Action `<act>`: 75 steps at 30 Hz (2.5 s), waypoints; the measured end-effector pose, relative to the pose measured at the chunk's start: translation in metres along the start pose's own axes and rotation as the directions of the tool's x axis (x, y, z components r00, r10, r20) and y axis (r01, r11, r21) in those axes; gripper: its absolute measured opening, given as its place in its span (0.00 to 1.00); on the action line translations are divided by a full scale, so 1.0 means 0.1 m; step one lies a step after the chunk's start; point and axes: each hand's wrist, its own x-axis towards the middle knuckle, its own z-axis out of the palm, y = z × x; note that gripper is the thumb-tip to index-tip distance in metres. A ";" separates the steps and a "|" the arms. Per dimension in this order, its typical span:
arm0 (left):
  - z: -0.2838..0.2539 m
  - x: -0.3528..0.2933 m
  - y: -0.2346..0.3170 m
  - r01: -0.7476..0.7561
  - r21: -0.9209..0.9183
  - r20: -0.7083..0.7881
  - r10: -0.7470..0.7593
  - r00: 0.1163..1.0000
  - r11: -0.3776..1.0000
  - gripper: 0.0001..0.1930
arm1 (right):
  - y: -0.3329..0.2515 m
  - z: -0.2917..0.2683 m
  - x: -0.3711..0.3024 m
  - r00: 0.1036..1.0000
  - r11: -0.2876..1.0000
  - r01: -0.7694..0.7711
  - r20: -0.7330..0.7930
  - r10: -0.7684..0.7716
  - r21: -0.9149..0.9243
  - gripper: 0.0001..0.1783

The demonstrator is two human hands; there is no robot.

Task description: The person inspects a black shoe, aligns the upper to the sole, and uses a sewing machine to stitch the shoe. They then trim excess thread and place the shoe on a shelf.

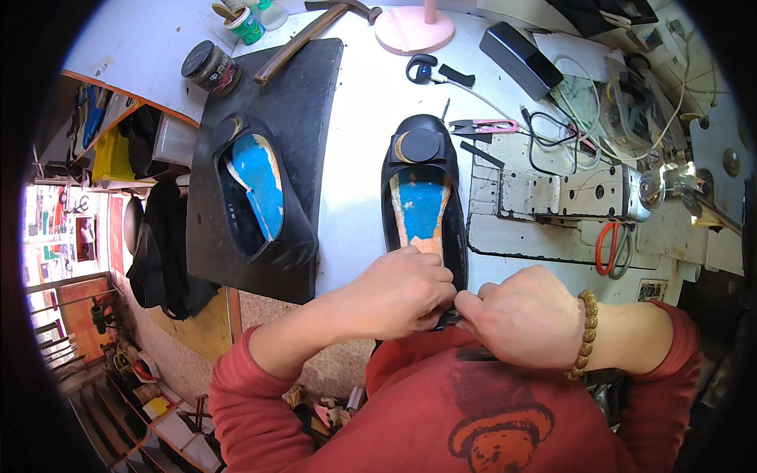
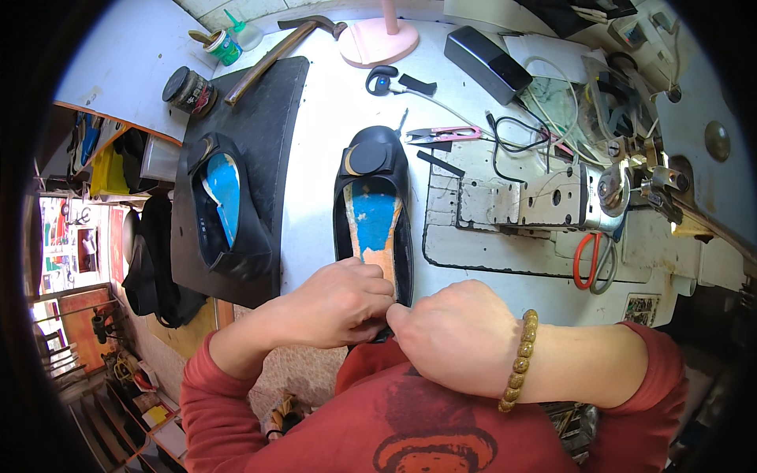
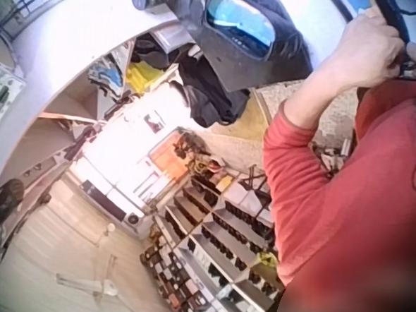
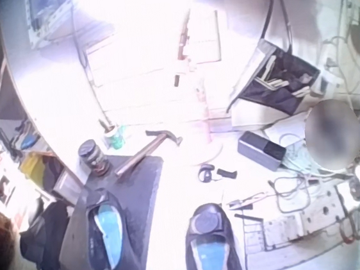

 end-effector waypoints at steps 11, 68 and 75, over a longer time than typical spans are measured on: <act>0.00 0.02 -0.07 -0.045 -0.066 0.025 0.047 0.999 0.997 0.09 | 0.00 -0.21 0.20 0.930 0.965 -0.246 0.304 0.208 0.091 0.11; -0.29 -0.24 1.05 0.301 -0.331 -0.715 -0.446 0.539 0.894 0.11 | 0.78 1.50 -0.45 0.546 0.957 -0.241 -0.793 0.271 0.161 0.13; -1.10 -0.43 1.78 0.077 -0.265 -0.962 -0.269 0.048 0.961 0.16 | 0.85 1.58 -0.46 0.552 0.958 -0.216 -0.785 0.280 0.189 0.14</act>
